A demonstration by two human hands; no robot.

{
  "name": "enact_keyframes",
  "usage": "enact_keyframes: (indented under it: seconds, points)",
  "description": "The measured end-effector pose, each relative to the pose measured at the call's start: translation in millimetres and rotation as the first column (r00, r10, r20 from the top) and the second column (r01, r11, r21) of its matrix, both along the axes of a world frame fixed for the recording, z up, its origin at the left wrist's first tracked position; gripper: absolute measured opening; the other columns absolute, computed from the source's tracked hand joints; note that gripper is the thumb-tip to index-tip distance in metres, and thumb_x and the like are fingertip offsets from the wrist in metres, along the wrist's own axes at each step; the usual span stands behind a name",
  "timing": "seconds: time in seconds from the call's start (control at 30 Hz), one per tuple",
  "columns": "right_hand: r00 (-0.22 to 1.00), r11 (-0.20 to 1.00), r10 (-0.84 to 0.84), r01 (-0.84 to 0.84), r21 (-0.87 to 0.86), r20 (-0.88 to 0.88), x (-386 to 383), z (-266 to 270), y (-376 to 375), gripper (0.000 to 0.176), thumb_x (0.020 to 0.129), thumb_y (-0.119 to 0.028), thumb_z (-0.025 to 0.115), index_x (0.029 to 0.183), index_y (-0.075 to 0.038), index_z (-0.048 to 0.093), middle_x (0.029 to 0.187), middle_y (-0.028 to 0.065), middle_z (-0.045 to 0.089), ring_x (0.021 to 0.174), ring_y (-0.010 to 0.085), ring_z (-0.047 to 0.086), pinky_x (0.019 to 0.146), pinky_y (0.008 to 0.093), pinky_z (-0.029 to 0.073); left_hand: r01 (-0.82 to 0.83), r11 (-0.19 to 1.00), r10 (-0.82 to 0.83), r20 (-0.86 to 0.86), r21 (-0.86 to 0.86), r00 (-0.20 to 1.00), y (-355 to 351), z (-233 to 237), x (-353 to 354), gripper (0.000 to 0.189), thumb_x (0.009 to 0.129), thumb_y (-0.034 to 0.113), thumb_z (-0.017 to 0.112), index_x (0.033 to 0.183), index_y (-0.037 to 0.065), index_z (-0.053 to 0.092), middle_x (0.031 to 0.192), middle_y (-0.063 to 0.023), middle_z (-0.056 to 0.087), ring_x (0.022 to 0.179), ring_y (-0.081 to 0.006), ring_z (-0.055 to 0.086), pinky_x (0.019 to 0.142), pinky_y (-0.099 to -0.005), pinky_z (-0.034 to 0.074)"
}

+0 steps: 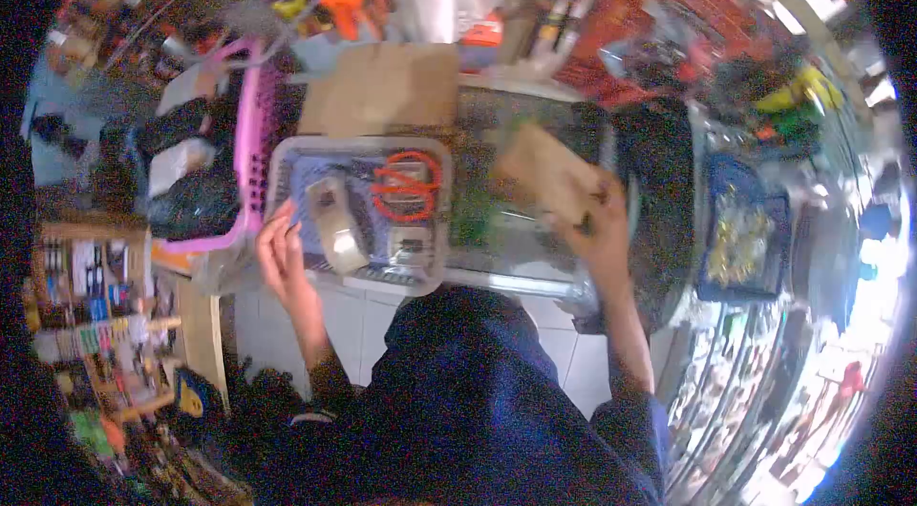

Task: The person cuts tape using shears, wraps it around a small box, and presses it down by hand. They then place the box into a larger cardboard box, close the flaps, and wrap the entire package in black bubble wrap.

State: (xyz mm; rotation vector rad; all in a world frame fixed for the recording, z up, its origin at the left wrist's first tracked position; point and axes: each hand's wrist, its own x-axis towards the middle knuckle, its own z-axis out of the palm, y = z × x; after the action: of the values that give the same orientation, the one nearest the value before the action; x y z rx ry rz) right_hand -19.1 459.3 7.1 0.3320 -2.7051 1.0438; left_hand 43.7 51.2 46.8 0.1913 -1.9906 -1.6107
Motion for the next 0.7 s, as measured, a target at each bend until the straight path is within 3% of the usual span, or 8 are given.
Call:
enact_keyframes:
  seconds: [0.1, 0.27, 0.33, 0.4, 0.47, 0.5, 0.63, 0.7]
  points:
    - [0.993, 0.985, 0.103, -0.095, 0.141, -0.054, 2.2, -19.7, -4.0, 0.066, 0.073, -0.024, 0.088, 0.136, -0.018, 0.068, 0.139, 0.0217, 0.049, 0.129, 0.0396, 0.052, 0.104, 0.0418, 0.048, 0.042, 0.998, -0.041, 0.004, -0.037, 0.999, 22.8, 0.0, 6.0, 0.029, 0.101, 0.019, 0.062, 0.123, 0.002, 0.055, 0.138, -0.0183, 0.056, 0.13, -0.0277, 0.053, 0.112, -0.0427, 0.039]
    - [0.998, 0.998, 0.048, -0.05, -0.036, -0.035, 3.2, -22.7, -5.4, 0.065, 0.074, -0.024, 0.088, 0.135, -0.019, 0.068, 0.139, 0.0209, 0.049, 0.126, 0.038, 0.056, 0.104, 0.0414, 0.049, 0.485, 0.874, -0.485, 0.032, 0.02, 0.874, 88.5, 1.3, 22.6, 0.014, 0.097, 0.008, 0.063, 0.109, 0.002, 0.062, 0.113, -0.0158, 0.067, 0.104, -0.0269, 0.064, 0.098, -0.0402, 0.048]
    - [1.0, 0.995, -0.017, 0.016, -0.095, -0.006, 7.9, -19.7, 1.2, 0.062, 0.078, -0.019, 0.086, 0.136, -0.012, 0.066, 0.14, 0.0179, 0.051, 0.123, 0.0312, 0.058, 0.103, 0.0388, 0.049, 0.668, 0.74, -0.663, 0.076, -0.078, 0.745, 115.6, -1.2, 24.4, 0.015, 0.093, 0.003, 0.064, 0.108, 0.002, 0.064, 0.106, -0.0144, 0.069, 0.099, -0.0296, 0.066, 0.093, -0.0401, 0.049]
    - [0.991, 0.917, -0.116, 0.135, -0.377, 0.072, 16.6, -14.4, 12.4, 0.059, 0.081, -0.016, 0.084, 0.135, -0.005, 0.065, 0.137, 0.0151, 0.055, 0.121, 0.0266, 0.059, 0.102, 0.0374, 0.049, 0.747, 0.623, -0.747, 0.103, -0.232, 0.656, 143.5, 4.4, 17.1, 0.013, 0.091, 0.003, 0.066, 0.104, 0.004, 0.067, 0.102, -0.0121, 0.07, 0.095, -0.0327, 0.067, 0.089, -0.041, 0.049]
    - [0.974, 0.776, -0.156, 0.225, -0.589, 0.167, 28.5, -13.2, 31.6, 0.047, 0.09, -0.016, 0.075, 0.132, 0.004, 0.064, 0.13, 0.0111, 0.063, 0.117, 0.0191, 0.06, 0.098, 0.0334, 0.049, 0.778, 0.578, -0.768, 0.158, -0.246, 0.621, 172.8, -0.9, 14.1, 0.012, 0.092, 0.006, 0.066, 0.103, 0.005, 0.067, 0.1, -0.012, 0.07, 0.094, -0.0339, 0.066, 0.088, -0.0418, 0.048]
    - [0.874, 0.568, -0.126, 0.452, -0.688, 0.47, 44.6, 14.1, 32.8, 0.047, 0.098, -0.023, 0.066, 0.136, 0.004, 0.06, 0.127, 0.0119, 0.066, 0.116, 0.0198, 0.063, 0.097, 0.033, 0.051, 0.782, 0.573, -0.766, 0.179, -0.245, 0.618, 187.5, -4.8, 9.5, 0.011, 0.093, 0.008, 0.066, 0.103, 0.006, 0.068, 0.099, -0.0124, 0.07, 0.094, -0.0346, 0.066, 0.087, -0.0424, 0.048]
    - [0.848, -0.056, -0.033, 0.526, -0.849, 0.528, 96.3, 41.5, 68.6, 0.055, 0.103, -0.032, 0.059, 0.144, 0.003, 0.046, 0.141, 0.0149, 0.057, 0.128, 0.0238, 0.058, 0.105, 0.0378, 0.052, 0.718, 0.554, -0.71, 0.21, -0.422, 0.672, 256.2, -31.8, -19.9, 0.012, 0.093, 0.016, 0.067, 0.102, 0.008, 0.069, 0.1, -0.0144, 0.07, 0.093, -0.0373, 0.065, 0.085, -0.0459, 0.048]
    - [0.843, -0.15, -0.114, 0.508, -0.848, 0.525, 118.1, 44.9, 86.4, 0.063, 0.106, -0.043, 0.053, 0.149, 0.0, 0.04, 0.14, 0.0171, 0.058, 0.125, 0.0265, 0.061, 0.105, 0.0414, 0.053, 0.684, 0.545, -0.653, 0.266, -0.486, 0.709, 294.5, -42.7, -39.3, 0.019, 0.092, 0.024, 0.07, 0.101, 0.007, 0.07, 0.098, -0.0152, 0.07, 0.093, -0.0368, 0.065, 0.084, -0.0478, 0.048]
